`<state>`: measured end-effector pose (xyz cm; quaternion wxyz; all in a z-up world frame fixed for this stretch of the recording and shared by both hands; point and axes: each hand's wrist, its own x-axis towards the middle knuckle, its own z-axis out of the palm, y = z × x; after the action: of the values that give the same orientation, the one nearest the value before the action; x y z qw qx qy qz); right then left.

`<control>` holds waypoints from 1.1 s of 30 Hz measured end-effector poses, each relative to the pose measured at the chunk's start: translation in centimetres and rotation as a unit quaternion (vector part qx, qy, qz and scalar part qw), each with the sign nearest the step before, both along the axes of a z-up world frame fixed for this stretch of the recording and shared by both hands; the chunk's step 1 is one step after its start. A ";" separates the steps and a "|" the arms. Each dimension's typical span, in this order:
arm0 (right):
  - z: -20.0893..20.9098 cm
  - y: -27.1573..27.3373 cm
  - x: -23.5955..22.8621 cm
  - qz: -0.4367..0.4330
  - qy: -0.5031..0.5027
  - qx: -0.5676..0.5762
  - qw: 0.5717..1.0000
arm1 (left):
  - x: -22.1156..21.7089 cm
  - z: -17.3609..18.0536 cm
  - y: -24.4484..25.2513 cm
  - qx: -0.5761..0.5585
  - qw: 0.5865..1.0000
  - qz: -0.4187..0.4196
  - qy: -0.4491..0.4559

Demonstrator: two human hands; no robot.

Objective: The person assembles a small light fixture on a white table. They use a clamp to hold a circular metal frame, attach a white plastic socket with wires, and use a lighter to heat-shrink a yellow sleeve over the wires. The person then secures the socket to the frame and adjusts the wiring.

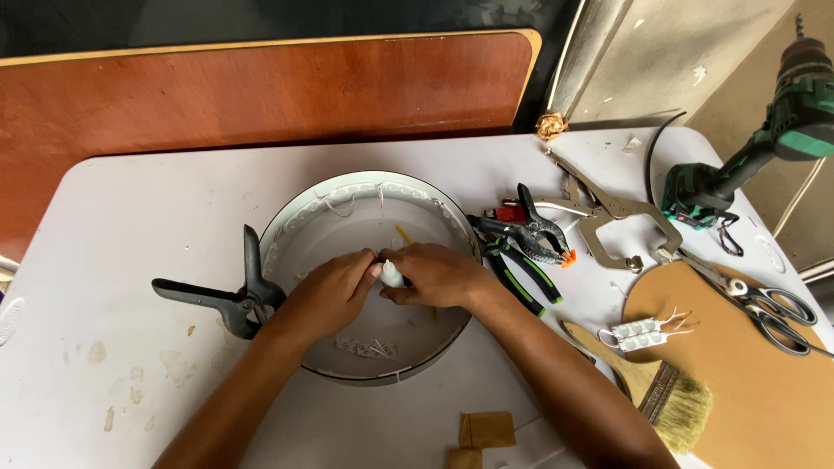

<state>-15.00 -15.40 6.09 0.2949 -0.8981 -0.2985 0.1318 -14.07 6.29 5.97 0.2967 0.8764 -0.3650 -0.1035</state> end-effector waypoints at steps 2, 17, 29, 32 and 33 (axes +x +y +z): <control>0.1 0.3 0.1 -0.004 -0.008 -0.003 1.000 | 0.6 -0.3 0.1 -0.010 1.000 -0.007 0.005; 0.6 0.7 -0.5 -0.013 -0.018 0.005 1.000 | -0.4 -1.2 -0.1 -0.009 1.000 -0.004 -0.011; 5.0 -2.7 0.0 -0.242 -0.183 0.130 0.944 | -1.8 0.2 -0.1 0.010 1.000 0.019 0.018; 1.1 -7.9 3.1 -0.298 -0.272 0.170 0.899 | -1.6 0.0 -0.4 0.050 0.999 -0.011 0.007; -0.9 -9.9 4.2 -0.333 -0.279 0.160 0.886 | -1.5 -0.3 -0.5 0.062 0.998 -0.025 0.009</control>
<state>-10.76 -25.30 5.22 0.3651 -0.8852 -0.0690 -0.2799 -15.61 5.82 5.62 0.2427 0.8825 -0.3774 -0.1412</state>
